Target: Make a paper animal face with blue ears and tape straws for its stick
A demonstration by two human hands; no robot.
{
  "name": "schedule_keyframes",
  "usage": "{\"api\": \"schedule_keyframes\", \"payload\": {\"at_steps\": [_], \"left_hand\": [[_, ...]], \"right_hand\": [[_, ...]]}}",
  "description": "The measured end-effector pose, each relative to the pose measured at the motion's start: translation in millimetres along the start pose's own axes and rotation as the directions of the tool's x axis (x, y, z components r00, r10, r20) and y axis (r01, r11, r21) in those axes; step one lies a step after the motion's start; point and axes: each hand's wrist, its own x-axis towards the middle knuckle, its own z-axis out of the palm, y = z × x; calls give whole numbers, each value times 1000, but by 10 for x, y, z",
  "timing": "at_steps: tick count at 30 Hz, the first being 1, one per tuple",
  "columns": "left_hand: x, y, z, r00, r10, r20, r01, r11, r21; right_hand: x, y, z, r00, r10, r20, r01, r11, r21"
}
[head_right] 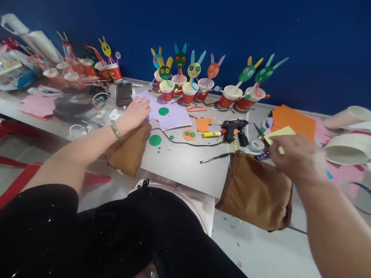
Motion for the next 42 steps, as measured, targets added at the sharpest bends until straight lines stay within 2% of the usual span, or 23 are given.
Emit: {"api": "schedule_keyframes", "payload": {"at_steps": [2,4,6,9,11,14,16,17,19,21,22,23,25,26,27,29,32,35,38,39,42], "left_hand": [[114,-97,125,999,28,18,-28,1000,0],[174,-150,214,997,61,36,-61,998,-5],[202,-181,264,995,91,39,-90,996,-6],[217,-213,246,995,98,11,-97,995,-22],[213,-231,147,997,74,-6,-74,997,-31],[153,-235,-159,1000,-9,-26,8,1000,-29],[50,-186,-436,985,-162,-63,161,987,-16],[-26,-132,-573,973,-215,-85,214,977,-23],[-222,53,-791,956,-239,-168,233,971,-57],[-454,341,-881,949,-170,-265,146,983,-108],[-569,512,-871,944,-95,-315,66,993,-103],[-676,690,-827,934,-9,-357,-22,996,-83],[-849,1033,-669,859,199,-472,-238,971,-23],[-912,1185,-573,817,282,-503,-326,945,1],[-960,1317,-476,795,327,-511,-376,927,9],[-1028,1519,-303,792,359,-494,-414,910,-2],[-1095,1680,-156,791,369,-488,-444,895,-43],[-1145,1702,-179,797,364,-482,-446,893,-63],[-1147,1589,-332,781,311,-541,-418,905,-83],[-1131,1519,-393,769,274,-578,-393,915,-89],[-1046,1247,-545,682,191,-706,-332,941,-66]], "right_hand": [[-109,-327,-44,993,-113,27,106,977,184],[-213,-641,-153,970,-242,17,222,917,330],[-301,-888,-292,944,-330,-7,303,859,412],[-403,-1106,-467,913,-407,-11,362,800,478],[-454,-1172,-536,902,-429,-34,390,782,486],[-517,-1212,-587,892,-451,-41,414,777,473],[-565,-1232,-608,888,-460,-24,418,783,461],[-592,-1246,-617,888,-459,-25,419,785,456],[-654,-1290,-629,889,-456,-37,420,783,459],[-720,-1356,-633,893,-447,-51,414,773,480],[-751,-1396,-630,896,-441,-50,406,768,496],[-780,-1437,-623,898,-438,-43,396,763,511],[-825,-1520,-598,902,-431,-33,381,755,533],[-842,-1556,-580,901,-433,-29,379,752,540],[-856,-1588,-560,900,-435,-32,382,748,542],[-877,-1635,-518,899,-437,-45,389,746,541],[-883,-1669,-484,899,-434,-51,389,740,549],[-837,-1683,-505,892,-449,-52,397,724,565],[-726,-1707,-530,880,-463,-101,439,716,543],[-680,-1720,-529,875,-466,-131,460,716,525],[-544,-1774,-491,860,-480,-173,498,717,487]]}}
